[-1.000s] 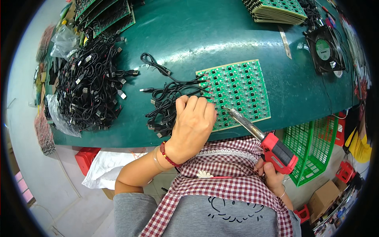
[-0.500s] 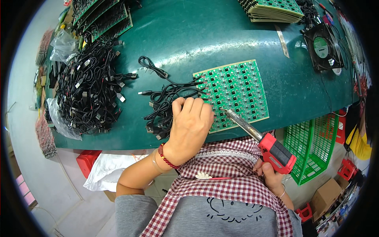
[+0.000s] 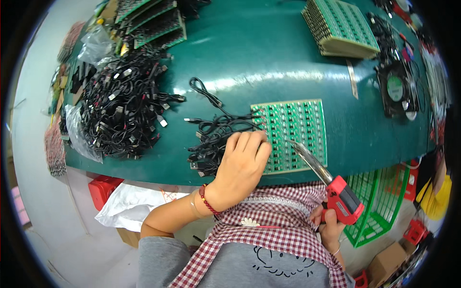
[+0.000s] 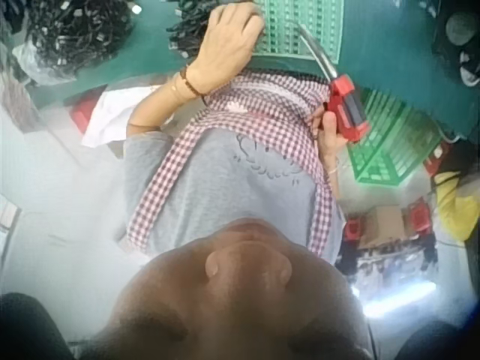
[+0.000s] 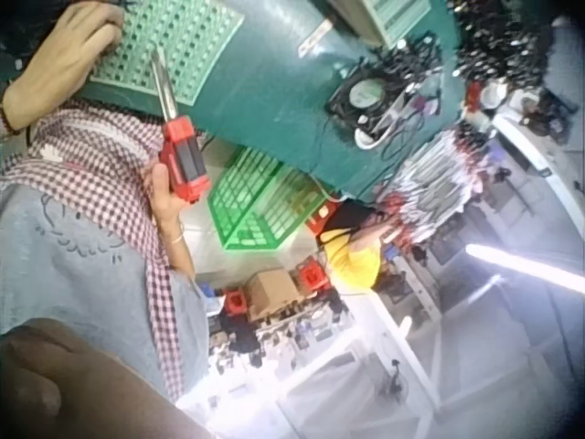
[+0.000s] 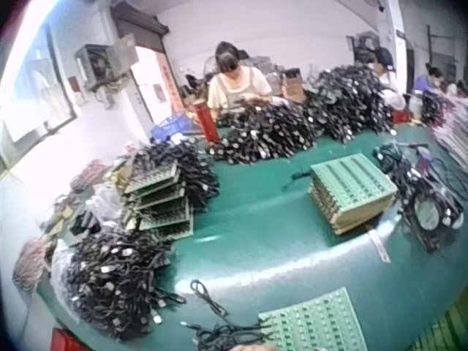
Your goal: The person solders cables onto a circuit board using a soldering iron while aligning the wires by hand. The person receives a plastic bag from another person, sets it on the table, and solders cables to the circuit board.
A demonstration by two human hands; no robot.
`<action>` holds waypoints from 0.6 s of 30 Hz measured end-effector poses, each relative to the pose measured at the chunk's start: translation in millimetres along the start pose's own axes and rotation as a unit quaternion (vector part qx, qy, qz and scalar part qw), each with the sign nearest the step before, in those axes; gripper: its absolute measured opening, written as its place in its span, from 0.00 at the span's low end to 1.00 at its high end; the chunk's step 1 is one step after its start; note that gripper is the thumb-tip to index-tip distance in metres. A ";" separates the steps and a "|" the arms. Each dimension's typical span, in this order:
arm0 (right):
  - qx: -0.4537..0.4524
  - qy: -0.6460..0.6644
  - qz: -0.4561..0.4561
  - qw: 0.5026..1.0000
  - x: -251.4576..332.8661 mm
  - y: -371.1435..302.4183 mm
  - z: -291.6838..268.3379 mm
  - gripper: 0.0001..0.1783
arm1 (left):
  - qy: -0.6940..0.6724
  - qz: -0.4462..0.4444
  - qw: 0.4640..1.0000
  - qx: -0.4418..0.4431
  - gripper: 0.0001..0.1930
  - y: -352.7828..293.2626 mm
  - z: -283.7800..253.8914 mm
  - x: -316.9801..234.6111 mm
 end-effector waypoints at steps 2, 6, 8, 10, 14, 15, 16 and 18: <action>0.005 -0.005 -0.021 1.000 7.5 -3.0 -0.6 0.18 | 0.019 -0.006 0.998 -0.063 0.13 6.4 -33.4 3.0; -0.014 -0.003 -0.056 0.998 21.6 3.1 4.9 0.21 | 0.162 -0.102 0.974 -0.122 0.12 8.5 -97.4 85.2; -0.019 -0.001 -0.102 0.995 17.0 7.9 -1.6 0.22 | 0.304 -0.145 0.938 -0.080 0.12 -12.1 -103.8 130.9; -0.023 0.009 -0.106 0.994 17.3 8.7 -1.4 0.21 | 0.367 -0.192 0.910 0.000 0.12 -31.2 -98.9 152.6; -0.056 0.032 -0.115 0.991 12.9 13.6 -11.8 0.21 | 0.348 -0.179 0.916 0.089 0.06 -43.2 -87.2 160.2; -0.066 0.040 -0.120 0.990 15.2 13.9 -11.4 0.21 | 0.351 -0.178 0.915 0.084 0.06 -39.2 -95.4 157.6; -0.067 0.041 -0.124 0.989 18.3 16.4 -11.0 0.21 | 0.281 -0.196 0.938 0.049 0.06 -35.3 -107.1 154.8; -0.049 0.050 -0.136 0.988 27.5 21.7 -4.3 0.21 | 0.221 -0.186 0.955 -0.070 0.06 -25.7 -128.4 156.0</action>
Point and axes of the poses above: each hand's wrist, its own y-axis towards the middle knuckle, its own z-axis out of the palm, x = y × z, the point moved 7 cm from there along y, towards the middle knuckle, and after that the axes turned 14 degrees about z, right-handed, at the moved point
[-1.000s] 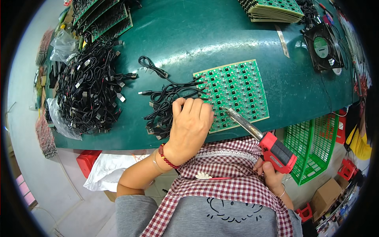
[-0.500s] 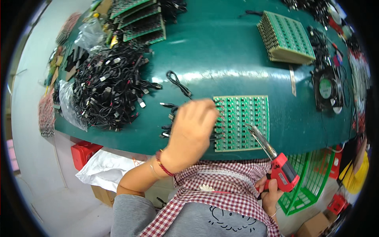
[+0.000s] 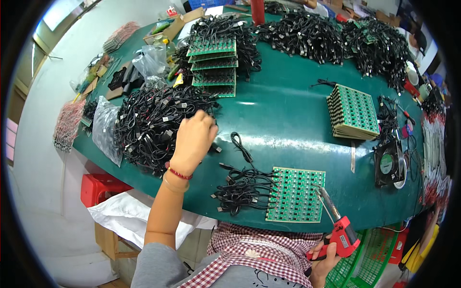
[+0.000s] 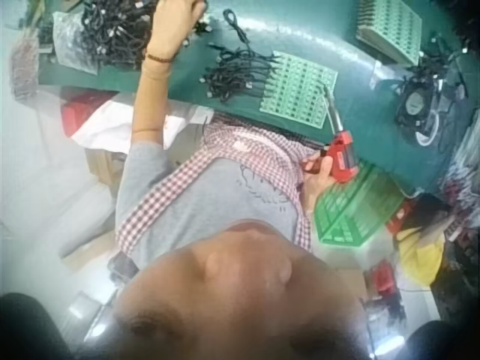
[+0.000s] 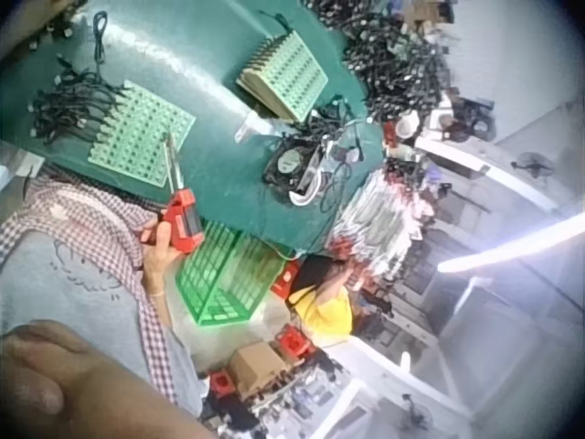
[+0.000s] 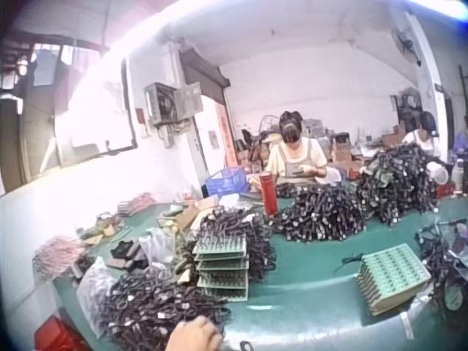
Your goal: The person solders cables onto a circuit board using a soldering iron while aligning the wires by hand. The person receives a plastic bag from another person, sets it on the table, and solders cables to the circuit board.
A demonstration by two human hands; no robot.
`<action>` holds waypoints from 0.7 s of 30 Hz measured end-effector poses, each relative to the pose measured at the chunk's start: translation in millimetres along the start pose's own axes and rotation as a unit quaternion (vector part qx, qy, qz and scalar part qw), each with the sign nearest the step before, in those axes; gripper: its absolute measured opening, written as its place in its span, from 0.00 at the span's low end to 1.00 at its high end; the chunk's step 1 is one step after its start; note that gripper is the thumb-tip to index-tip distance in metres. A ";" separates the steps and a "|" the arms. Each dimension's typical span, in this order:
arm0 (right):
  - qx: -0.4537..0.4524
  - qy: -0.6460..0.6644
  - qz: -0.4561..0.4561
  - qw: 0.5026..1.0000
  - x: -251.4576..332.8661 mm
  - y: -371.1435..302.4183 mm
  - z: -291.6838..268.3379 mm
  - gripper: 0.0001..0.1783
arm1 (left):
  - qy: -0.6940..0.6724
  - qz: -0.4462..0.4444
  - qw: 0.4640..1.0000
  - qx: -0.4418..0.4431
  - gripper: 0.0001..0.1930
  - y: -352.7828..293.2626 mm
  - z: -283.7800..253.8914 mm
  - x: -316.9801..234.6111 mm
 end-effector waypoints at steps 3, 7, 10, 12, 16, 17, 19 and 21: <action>0.014 0.023 -0.006 1.000 13.7 8.7 21.8 0.20 | 0.089 0.031 0.985 -0.146 0.07 30.6 -0.8 23.4; 0.029 0.056 -0.017 0.998 24.0 15.6 38.4 0.20 | 0.333 -0.041 0.941 0.028 0.05 54.1 43.0 53.5; 0.012 0.073 -0.039 0.996 29.8 15.5 37.2 0.19 | 0.287 -0.033 0.957 0.027 0.05 52.8 40.5 42.1; 0.002 0.073 -0.040 0.997 30.9 17.7 33.2 0.19 | 0.242 -0.002 0.969 -0.058 0.03 51.9 25.8 32.9; 0.010 0.065 -0.039 0.997 40.4 27.6 38.8 0.19 | 0.146 -0.035 0.969 -0.196 0.06 45.8 -17.9 38.1; 0.012 0.055 -0.042 0.998 43.9 29.7 42.8 0.19 | 0.122 -0.041 0.962 -0.242 0.07 42.0 -29.7 41.0; 0.009 0.082 -0.037 0.996 46.8 34.2 47.0 0.19 | -0.226 -0.109 0.917 -0.309 0.18 36.9 -35.3 45.5; 0.002 0.109 -0.031 0.994 50.0 36.9 50.2 0.19 | -0.586 -0.154 0.752 -0.258 0.25 34.6 -28.3 22.8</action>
Point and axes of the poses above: each hand's wrist, its own y-axis towards the middle knuckle, its own z-axis out of the palm, x = y × z, the point moved 7 cm from there along y, towards the middle knuckle, and after that the axes turned 14 degrees about z, right-handed, at the moved point
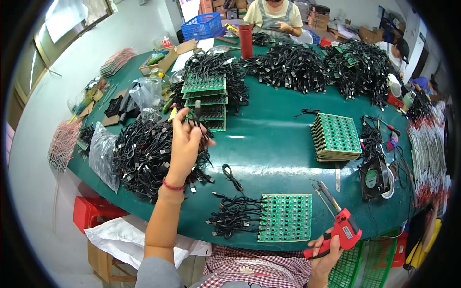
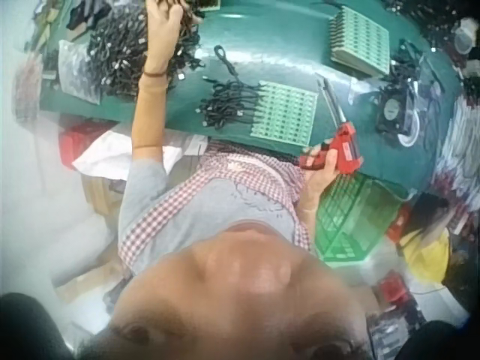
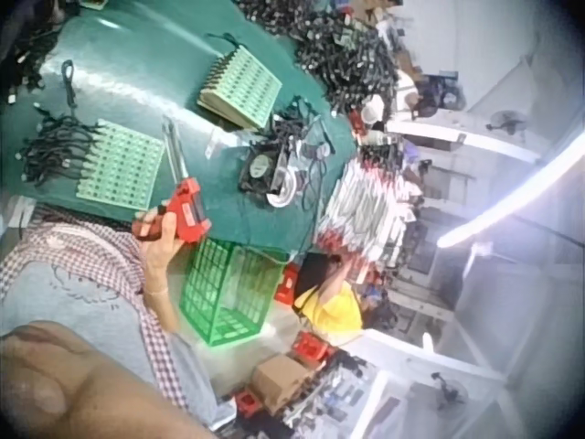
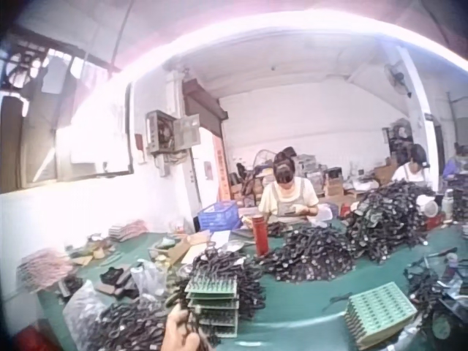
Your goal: The person solders cables onto a circuit board using a soldering iron while aligning the wires by hand. The person receives a plastic bag from another person, sets it on the table, and solders cables to the circuit board.
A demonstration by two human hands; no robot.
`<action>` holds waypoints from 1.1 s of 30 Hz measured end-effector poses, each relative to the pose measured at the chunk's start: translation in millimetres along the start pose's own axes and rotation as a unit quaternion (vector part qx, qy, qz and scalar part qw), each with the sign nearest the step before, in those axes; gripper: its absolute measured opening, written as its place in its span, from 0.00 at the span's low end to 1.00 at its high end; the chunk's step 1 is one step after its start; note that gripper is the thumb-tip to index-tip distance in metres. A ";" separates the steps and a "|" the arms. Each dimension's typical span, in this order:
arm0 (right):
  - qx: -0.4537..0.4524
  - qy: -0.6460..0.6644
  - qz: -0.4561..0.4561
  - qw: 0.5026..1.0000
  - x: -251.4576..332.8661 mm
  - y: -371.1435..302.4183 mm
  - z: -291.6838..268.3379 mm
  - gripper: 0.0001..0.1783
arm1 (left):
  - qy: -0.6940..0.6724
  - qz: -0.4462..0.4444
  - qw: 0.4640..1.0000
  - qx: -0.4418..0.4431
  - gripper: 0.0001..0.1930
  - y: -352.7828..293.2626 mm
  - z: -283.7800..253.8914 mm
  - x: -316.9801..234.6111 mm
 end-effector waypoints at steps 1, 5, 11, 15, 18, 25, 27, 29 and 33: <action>0.024 0.015 0.010 1.000 0.2 -0.1 4.9 0.19 | -0.058 -0.057 0.996 0.026 0.32 -11.9 12.2 -2.4; 0.050 0.050 0.036 0.997 -8.8 -3.4 3.1 0.15 | 0.051 -0.028 0.997 0.044 0.32 -74.0 12.1 16.2; 0.074 0.038 0.108 0.991 -12.6 3.7 -7.1 0.14 | 0.643 -0.021 0.748 0.163 0.22 -145.9 -27.2 -7.5; 0.079 0.077 0.108 0.988 -18.0 4.3 -5.0 0.11 | 0.569 0.167 0.743 0.311 0.16 -147.0 7.0 -12.0; 0.053 0.071 0.109 0.990 -32.9 5.9 -6.8 0.10 | 0.484 0.203 0.739 0.422 0.13 -144.3 44.6 -18.1; 0.017 0.073 0.148 0.986 -51.3 1.9 -0.8 0.13 | 0.477 0.185 0.775 0.371 0.06 -123.9 13.0 0.0; 0.015 0.055 0.149 0.987 -51.4 6.4 0.4 0.13 | 0.494 0.167 0.801 0.294 0.08 -111.9 6.5 -6.6; 0.025 0.012 0.141 0.990 -43.6 6.8 6.9 0.15 | 0.453 0.206 0.831 0.248 0.10 -99.9 -9.2 -14.6; 0.009 -0.033 0.150 0.988 -41.0 10.0 9.8 0.14 | 0.232 0.142 0.939 0.212 0.10 -115.5 37.7 -35.8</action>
Point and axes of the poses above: each hand's wrist, its own y-axis towards the middle knuckle, its own z-axis out of the palm, x = y × z, the point moved 7 cm from there along y, towards the middle knuckle, and after that the axes turned 14 degrees about z, right-handed, at the moved point
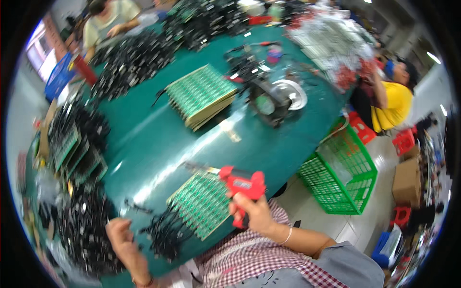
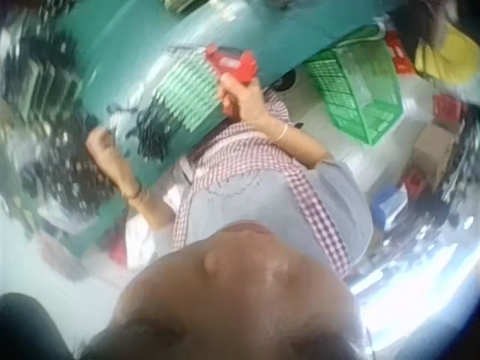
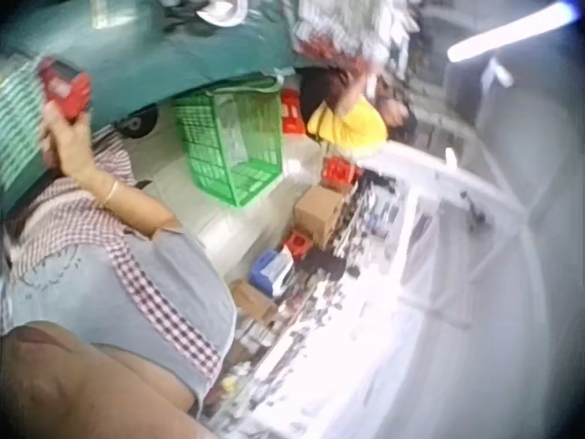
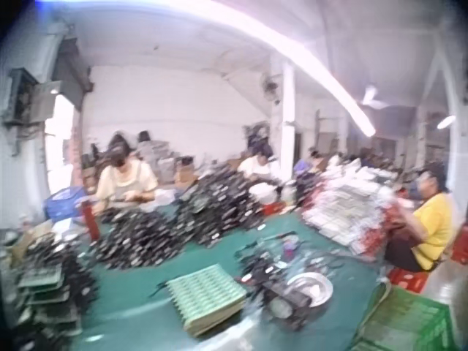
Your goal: The person solders cables onto a circuit board using a soldering iron while aligning the wires by hand. The person receives a plastic bag from another person, sets it on the table, and solders cables to the circuit board.
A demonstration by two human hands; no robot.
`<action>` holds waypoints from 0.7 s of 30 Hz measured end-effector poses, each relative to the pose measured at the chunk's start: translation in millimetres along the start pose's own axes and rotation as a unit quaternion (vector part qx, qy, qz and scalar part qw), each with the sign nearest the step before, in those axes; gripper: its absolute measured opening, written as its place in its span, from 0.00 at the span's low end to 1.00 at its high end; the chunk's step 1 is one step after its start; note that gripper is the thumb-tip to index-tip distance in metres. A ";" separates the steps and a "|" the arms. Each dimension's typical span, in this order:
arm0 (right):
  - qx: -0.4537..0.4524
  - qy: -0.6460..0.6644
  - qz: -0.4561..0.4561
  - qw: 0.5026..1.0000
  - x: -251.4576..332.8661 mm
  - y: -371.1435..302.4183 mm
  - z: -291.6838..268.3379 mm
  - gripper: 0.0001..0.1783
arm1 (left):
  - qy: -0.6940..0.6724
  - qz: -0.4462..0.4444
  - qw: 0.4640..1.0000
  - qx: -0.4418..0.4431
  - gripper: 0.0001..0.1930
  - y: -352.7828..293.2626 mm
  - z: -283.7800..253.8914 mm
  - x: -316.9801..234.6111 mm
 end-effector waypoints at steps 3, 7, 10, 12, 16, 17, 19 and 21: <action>-0.028 0.014 -0.015 0.999 6.9 4.6 -14.1 0.14 | -0.069 0.048 0.968 0.236 0.05 14.0 82.1 -42.8; 0.013 0.073 -0.089 0.993 19.0 -3.1 -14.2 0.12 | -0.151 0.016 0.970 0.189 0.12 7.6 123.3 -32.2; 0.022 0.055 -0.082 0.995 19.6 -8.9 -13.7 0.14 | -0.173 -0.082 0.970 0.150 0.16 -5.4 130.4 -12.9; 0.025 0.042 -0.076 0.996 18.2 -11.8 -17.7 0.15 | -0.229 -0.099 0.957 0.151 0.18 -9.6 132.8 -11.0; 0.008 0.041 -0.079 0.996 17.8 -19.4 -26.7 0.16 | -0.246 -0.127 0.951 0.141 0.15 -14.5 133.8 -9.7; 0.001 0.042 -0.083 0.996 17.7 -20.6 -28.5 0.16 | -0.245 -0.130 0.950 0.143 0.15 -15.5 134.1 -9.1; -0.004 0.045 -0.082 0.996 18.1 -20.0 -28.5 0.16 | -0.237 -0.106 0.957 0.128 0.13 -13.6 132.7 -10.6; -0.001 0.046 -0.085 0.995 18.4 -19.6 -28.7 0.16 | -0.252 -0.148 0.950 0.110 0.13 -15.4 132.9 -10.5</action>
Point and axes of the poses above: each hand's wrist, its own y-axis towards the middle knuckle, its own z-axis out of the palm, x = y × z, the point moved 7 cm from there along y, towards the middle knuckle, and after that the axes turned 14 degrees about z, right-handed, at the moved point
